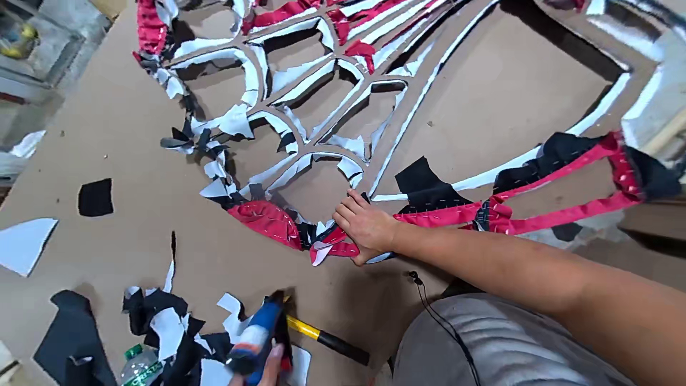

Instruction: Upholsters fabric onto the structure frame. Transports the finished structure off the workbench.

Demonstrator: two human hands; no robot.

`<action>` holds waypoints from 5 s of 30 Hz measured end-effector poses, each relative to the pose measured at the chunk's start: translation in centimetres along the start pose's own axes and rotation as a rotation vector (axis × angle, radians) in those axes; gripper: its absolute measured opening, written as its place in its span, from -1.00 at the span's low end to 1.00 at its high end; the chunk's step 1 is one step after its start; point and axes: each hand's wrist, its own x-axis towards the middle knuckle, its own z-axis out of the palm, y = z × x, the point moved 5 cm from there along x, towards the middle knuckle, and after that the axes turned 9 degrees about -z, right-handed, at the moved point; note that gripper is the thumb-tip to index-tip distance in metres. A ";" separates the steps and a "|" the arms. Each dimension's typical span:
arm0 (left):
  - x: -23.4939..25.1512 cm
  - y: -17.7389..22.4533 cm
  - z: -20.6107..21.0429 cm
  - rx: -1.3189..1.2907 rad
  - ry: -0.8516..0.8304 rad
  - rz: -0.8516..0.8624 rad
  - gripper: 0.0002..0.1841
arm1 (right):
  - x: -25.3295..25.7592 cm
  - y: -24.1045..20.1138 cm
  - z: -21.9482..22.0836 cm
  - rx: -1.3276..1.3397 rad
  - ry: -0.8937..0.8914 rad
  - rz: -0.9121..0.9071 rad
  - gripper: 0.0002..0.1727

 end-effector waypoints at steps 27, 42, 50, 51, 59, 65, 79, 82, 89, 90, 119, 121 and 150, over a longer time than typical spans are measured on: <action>6.8 16.3 9.4 0.632 -0.193 0.441 -0.71 | -6.1 2.5 -3.2 0.337 0.142 0.191 0.47; 7.9 18.2 9.9 0.743 -0.191 0.579 -0.66 | -10.3 1.9 0.6 0.200 0.155 0.387 0.50; 9.3 22.5 10.6 0.804 -0.331 1.035 -0.53 | -10.6 1.3 0.5 0.194 0.253 0.445 0.56; 9.4 23.0 11.1 0.835 -0.367 1.080 -0.51 | -10.6 1.3 0.6 0.191 0.259 0.447 0.53; 9.8 24.9 12.7 0.971 -0.428 1.129 -0.50 | -10.4 1.3 0.7 0.132 0.327 0.397 0.49; 9.3 25.1 13.3 0.948 -0.405 1.169 -0.52 | -10.4 1.2 0.4 0.122 0.290 0.388 0.49; 7.4 26.1 15.6 0.987 -0.453 1.145 -0.58 | -10.6 1.4 0.5 0.161 0.278 0.388 0.52; 7.0 26.2 15.5 1.005 -0.413 1.085 -0.62 | -10.7 1.6 0.6 0.174 0.288 0.377 0.52; 2.7 20.0 7.1 0.612 -0.240 0.520 -0.58 | -13.1 2.4 -1.4 0.484 0.403 0.381 0.05; 1.6 18.3 6.5 0.534 -0.241 0.419 -0.58 | -13.4 2.4 -1.5 0.473 0.429 0.387 -0.03; -6.5 7.1 16.1 0.074 -0.025 -0.123 -0.72 | -9.3 1.5 -0.6 0.200 -0.070 0.367 0.68; -6.0 7.1 16.0 0.102 -0.052 -0.115 -0.73 | -9.4 1.4 0.0 0.169 -0.027 0.376 0.63; -10.4 11.4 16.9 -0.066 -0.068 -0.126 -0.75 | -11.7 5.2 -2.2 0.436 0.017 0.136 0.01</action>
